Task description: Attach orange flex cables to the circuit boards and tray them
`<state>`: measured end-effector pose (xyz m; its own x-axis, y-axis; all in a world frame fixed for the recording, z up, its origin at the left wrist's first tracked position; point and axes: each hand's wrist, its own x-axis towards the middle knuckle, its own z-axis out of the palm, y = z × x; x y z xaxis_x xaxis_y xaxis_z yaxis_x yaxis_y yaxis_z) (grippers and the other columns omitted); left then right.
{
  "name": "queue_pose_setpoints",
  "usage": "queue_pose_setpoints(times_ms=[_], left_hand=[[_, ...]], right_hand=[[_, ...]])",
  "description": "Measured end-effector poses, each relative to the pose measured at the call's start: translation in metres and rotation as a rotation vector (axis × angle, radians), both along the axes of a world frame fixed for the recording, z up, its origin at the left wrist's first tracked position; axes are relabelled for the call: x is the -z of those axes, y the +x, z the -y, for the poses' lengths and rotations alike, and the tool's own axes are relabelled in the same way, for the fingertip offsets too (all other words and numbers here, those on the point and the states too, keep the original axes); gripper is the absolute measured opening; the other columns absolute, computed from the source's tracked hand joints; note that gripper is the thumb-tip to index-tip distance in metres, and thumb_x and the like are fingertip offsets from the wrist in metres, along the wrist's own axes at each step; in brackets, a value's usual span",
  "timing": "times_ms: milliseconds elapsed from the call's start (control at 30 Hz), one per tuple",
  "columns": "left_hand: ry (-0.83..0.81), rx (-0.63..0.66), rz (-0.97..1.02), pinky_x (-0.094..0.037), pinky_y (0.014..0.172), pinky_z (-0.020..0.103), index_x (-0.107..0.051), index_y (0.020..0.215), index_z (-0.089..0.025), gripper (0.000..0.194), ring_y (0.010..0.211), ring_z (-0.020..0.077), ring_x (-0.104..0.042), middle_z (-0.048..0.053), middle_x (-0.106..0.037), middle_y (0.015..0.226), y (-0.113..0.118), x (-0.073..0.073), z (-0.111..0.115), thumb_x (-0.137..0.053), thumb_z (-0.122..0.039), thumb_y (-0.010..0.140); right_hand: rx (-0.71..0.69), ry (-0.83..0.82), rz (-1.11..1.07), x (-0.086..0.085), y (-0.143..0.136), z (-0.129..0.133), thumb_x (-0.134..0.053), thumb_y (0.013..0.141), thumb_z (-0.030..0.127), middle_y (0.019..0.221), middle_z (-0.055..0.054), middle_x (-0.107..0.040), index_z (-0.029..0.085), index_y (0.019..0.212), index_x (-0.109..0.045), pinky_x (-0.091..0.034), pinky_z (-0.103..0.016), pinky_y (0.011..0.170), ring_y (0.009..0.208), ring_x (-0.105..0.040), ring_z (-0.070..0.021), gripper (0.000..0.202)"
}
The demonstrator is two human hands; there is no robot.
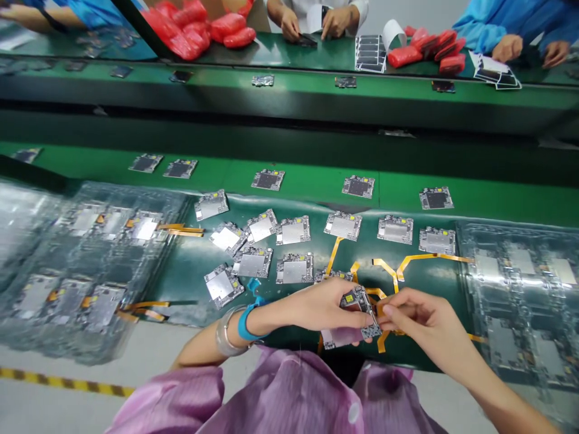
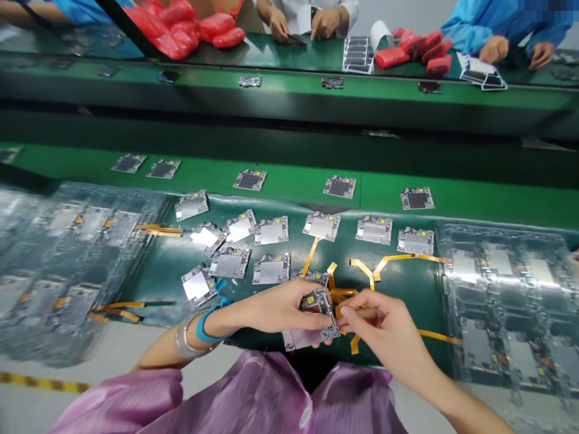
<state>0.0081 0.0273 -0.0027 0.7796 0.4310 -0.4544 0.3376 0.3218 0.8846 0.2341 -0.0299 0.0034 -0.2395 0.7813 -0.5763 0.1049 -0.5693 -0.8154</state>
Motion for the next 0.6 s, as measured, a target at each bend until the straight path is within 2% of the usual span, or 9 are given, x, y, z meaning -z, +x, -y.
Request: queue_pose_setpoints(times_ms=[100,233,400,600], left_hand=[[0.073,0.005,-0.004,-0.04,0.05,0.021,-0.068,0.089,-0.016,0.03,0.056,0.0095,-0.054,0.0,-0.066,0.07,-0.0018,0.0001,-0.0013,-0.064,-0.046,0.087],[0.103,0.014,0.015,-0.038,0.049,0.021,-0.069,0.088,-0.016,0.027,0.053,0.0093,-0.05,-0.002,-0.062,0.064,-0.0024,0.0015,-0.0018,-0.064,-0.043,0.087],[0.125,0.038,0.061,-0.038,0.049,0.021,-0.069,0.086,-0.016,0.021,0.053,0.0093,-0.052,-0.001,-0.063,0.067,-0.0017,-0.0003,-0.0022,-0.063,-0.036,0.088],[0.153,0.083,0.058,-0.035,0.048,0.021,-0.069,0.09,-0.016,0.024,0.052,0.0083,-0.048,-0.001,-0.063,0.07,-0.002,-0.0031,-0.0015,-0.061,-0.038,0.09]], right_hand=[[0.013,-0.009,0.014,-0.0022,0.0002,0.0004,-0.076,0.081,0.051,0.08,-0.005,-0.076,0.018,0.078,-0.066,-0.06,-0.026,0.074,0.076,-0.075,-0.0174,0.034],[-0.112,-0.024,0.037,-0.0026,-0.0011,0.0012,-0.072,0.084,0.049,0.079,-0.005,-0.076,0.018,0.077,-0.067,-0.059,-0.024,0.074,0.076,-0.074,-0.0165,0.032],[-0.119,-0.028,0.056,-0.0048,-0.0031,0.0038,-0.072,0.084,0.045,0.075,-0.002,-0.075,0.019,0.076,-0.068,-0.057,-0.022,0.071,0.073,-0.072,-0.0141,0.028],[-0.16,-0.075,0.043,-0.0033,-0.0036,0.0067,-0.07,0.084,0.043,0.076,-0.001,-0.074,0.018,0.078,-0.067,-0.055,-0.022,0.072,0.075,-0.072,-0.0143,0.025]])
